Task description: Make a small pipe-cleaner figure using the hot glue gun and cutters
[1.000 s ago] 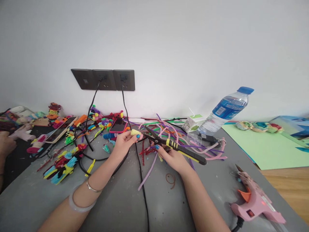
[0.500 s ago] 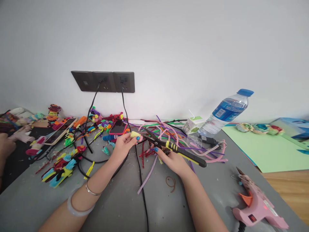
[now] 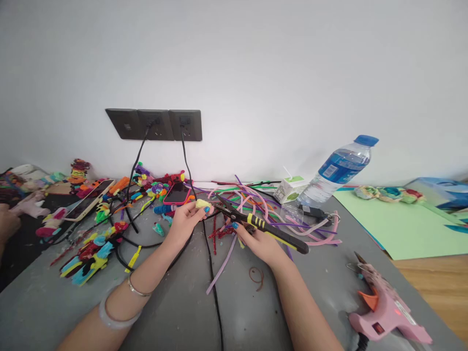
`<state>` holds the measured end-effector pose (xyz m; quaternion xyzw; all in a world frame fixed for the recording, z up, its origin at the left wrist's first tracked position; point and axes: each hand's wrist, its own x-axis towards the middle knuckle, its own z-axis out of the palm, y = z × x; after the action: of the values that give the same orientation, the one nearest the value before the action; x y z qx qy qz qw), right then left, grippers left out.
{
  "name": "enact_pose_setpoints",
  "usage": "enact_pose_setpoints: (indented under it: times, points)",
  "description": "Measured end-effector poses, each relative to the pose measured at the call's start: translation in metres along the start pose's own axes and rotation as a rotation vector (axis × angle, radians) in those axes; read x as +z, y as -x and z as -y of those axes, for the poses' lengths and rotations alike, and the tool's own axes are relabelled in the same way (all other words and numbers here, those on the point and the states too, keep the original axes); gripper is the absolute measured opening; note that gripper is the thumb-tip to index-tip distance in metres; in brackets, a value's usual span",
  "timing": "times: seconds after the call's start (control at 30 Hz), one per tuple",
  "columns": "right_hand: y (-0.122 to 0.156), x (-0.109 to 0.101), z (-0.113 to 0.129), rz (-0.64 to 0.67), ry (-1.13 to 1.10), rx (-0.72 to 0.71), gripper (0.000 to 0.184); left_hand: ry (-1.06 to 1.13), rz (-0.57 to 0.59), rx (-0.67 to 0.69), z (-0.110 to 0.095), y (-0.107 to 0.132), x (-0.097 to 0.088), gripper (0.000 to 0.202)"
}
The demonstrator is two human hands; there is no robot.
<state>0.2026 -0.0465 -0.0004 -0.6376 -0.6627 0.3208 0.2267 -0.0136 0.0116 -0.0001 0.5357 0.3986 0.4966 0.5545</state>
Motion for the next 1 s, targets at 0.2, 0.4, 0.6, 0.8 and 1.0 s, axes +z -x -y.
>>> enact_pose_setpoints:
  times: [0.2, 0.4, 0.6, 0.8, 1.0]
  points:
    - [-0.0004, 0.0009, -0.0015, 0.004, -0.010, 0.021, 0.057, 0.016, 0.008, -0.004, -0.0022, 0.0009, 0.0014, 0.033]
    - [0.0001, 0.0003, -0.0028, 0.004, -0.020, -0.014, 0.055, 0.012, 0.009, -0.010, -0.0001, 0.0007, 0.0005, 0.033]
    - [-0.0003, 0.0013, -0.0040, -0.023, -0.014, -0.008, 0.055, 0.014, 0.002, -0.002, -0.0002, 0.0004, 0.0009, 0.033]
    - [-0.0004, 0.0022, -0.0049, -0.041, -0.022, -0.015, 0.055, 0.015, 0.005, -0.008, -0.0003, 0.0004, 0.0007, 0.033]
    - [-0.0002, 0.0020, -0.0042, -0.053, -0.019, -0.011, 0.055, 0.010, 0.000, -0.004, -0.0027, 0.0012, 0.0014, 0.034]
